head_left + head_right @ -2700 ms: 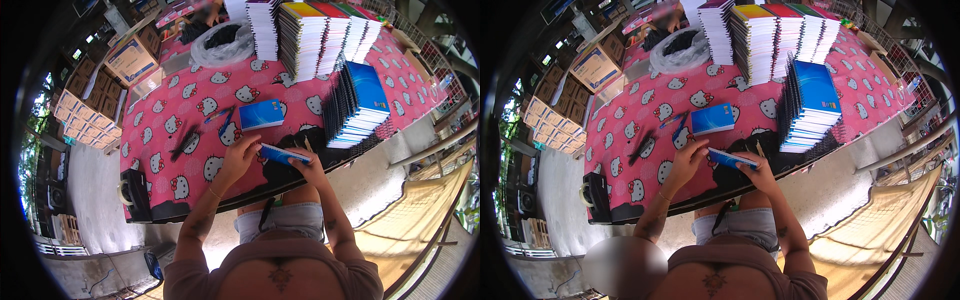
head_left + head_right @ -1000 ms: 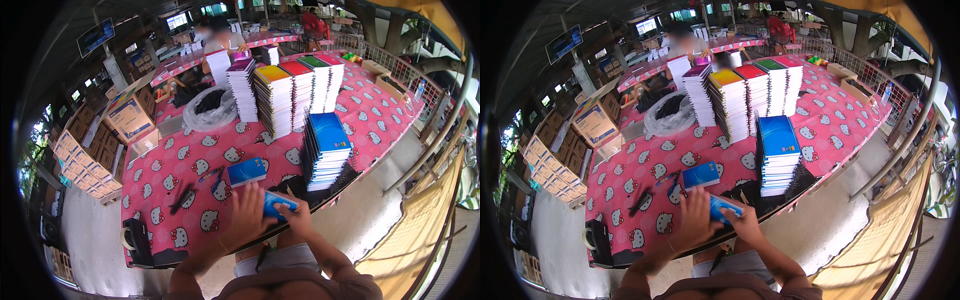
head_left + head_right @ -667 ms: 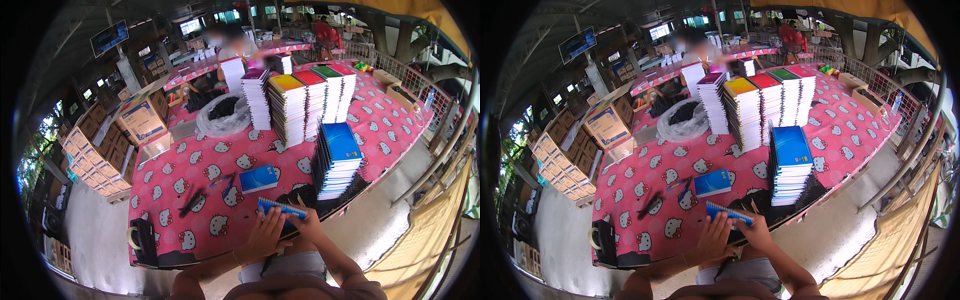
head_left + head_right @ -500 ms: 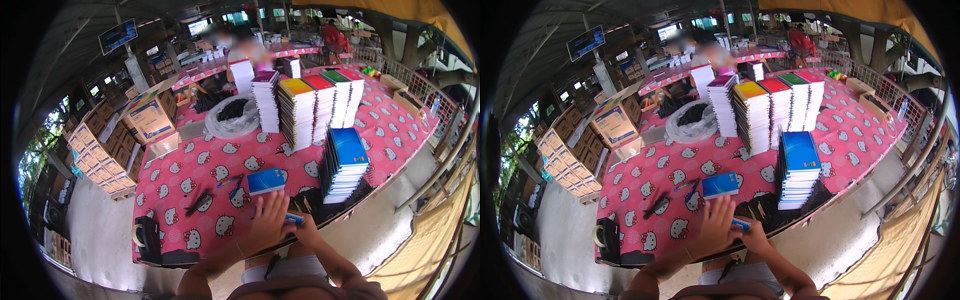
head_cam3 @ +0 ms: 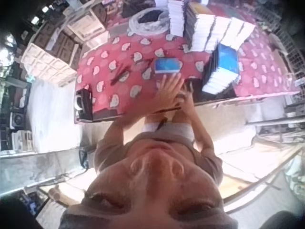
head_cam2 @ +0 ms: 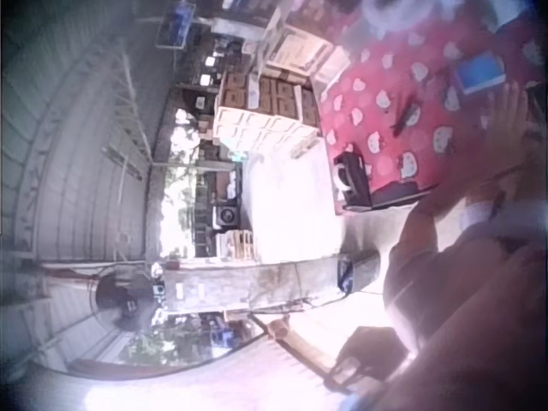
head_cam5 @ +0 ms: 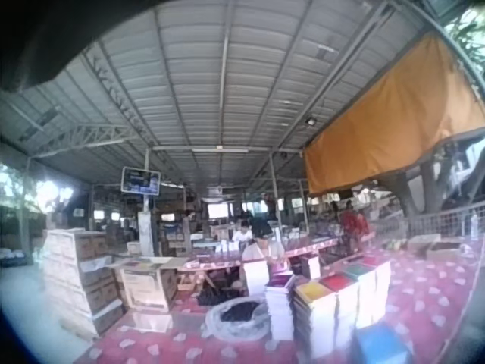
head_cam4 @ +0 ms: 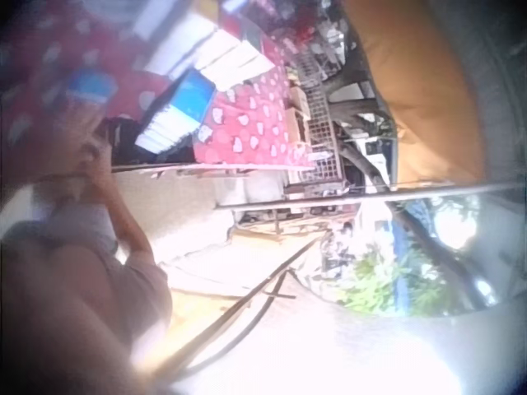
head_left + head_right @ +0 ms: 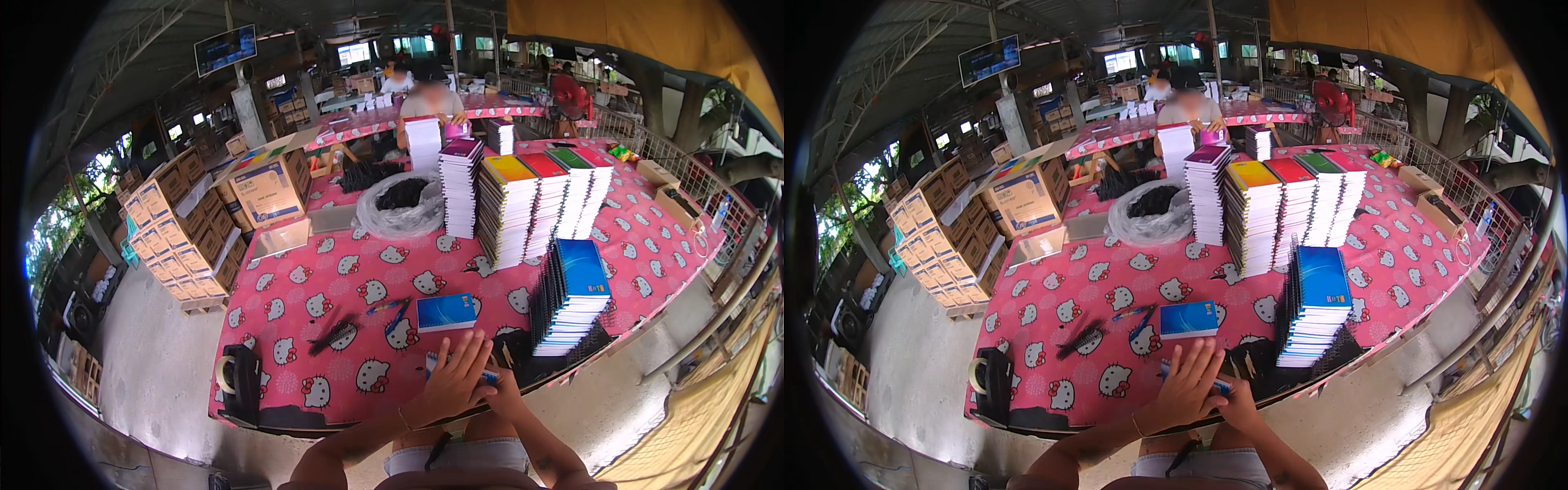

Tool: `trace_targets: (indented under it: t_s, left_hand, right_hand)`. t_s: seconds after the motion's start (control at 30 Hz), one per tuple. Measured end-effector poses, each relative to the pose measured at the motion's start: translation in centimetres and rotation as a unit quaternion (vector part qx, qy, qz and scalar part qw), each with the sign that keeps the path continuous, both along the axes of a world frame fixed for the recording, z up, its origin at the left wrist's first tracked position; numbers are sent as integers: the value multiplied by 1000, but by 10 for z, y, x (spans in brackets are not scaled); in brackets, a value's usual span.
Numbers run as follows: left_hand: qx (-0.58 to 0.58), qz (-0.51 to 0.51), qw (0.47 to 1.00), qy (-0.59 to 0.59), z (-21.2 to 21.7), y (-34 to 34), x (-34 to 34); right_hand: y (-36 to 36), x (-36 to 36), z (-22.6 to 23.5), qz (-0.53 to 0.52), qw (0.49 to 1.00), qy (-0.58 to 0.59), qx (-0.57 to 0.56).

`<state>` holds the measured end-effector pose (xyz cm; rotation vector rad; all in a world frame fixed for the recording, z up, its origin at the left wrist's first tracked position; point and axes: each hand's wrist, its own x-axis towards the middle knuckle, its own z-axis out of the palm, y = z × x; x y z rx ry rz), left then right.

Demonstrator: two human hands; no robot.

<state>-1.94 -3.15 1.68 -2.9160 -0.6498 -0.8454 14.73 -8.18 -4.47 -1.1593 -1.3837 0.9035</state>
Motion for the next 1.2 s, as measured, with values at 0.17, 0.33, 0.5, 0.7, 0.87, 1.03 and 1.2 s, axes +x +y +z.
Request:
trace_targets:
  t_s: [0.17, 0.33, 0.5, 0.7, 0.87, 1.03, 1.2]
  left_hand:
    - [-47, -50, 993, -98, -31, -24, -5]
    - [-40, -53, 995, -69, -35, 22, -4]
    - [-45, -72, 991, -104, -24, 24, -4]
    - [-89, -46, 991, -85, -15, 12, -3]
    - [-79, -37, 988, -126, -10, 15, 4]
    - [-105, -25, 990, -88, -12, 18, 5]
    - [-93, -25, 990, -102, -8, 21, -2]
  right_hand:
    - [0, 4, 3, -67, 996, -14, 53]
    - [5, 14, -20, 12, 998, -59, -17]
    - [-2, 7, 9, -24, 997, -73, 24]
    - [-31, 5, 19, -176, 980, -90, 6]
    - [-25, -4, -10, -174, 984, 50, -7]
    - [-26, -2, -22, -167, 980, 106, -7]
    - [-28, -5, 15, -172, 983, 29, 54]
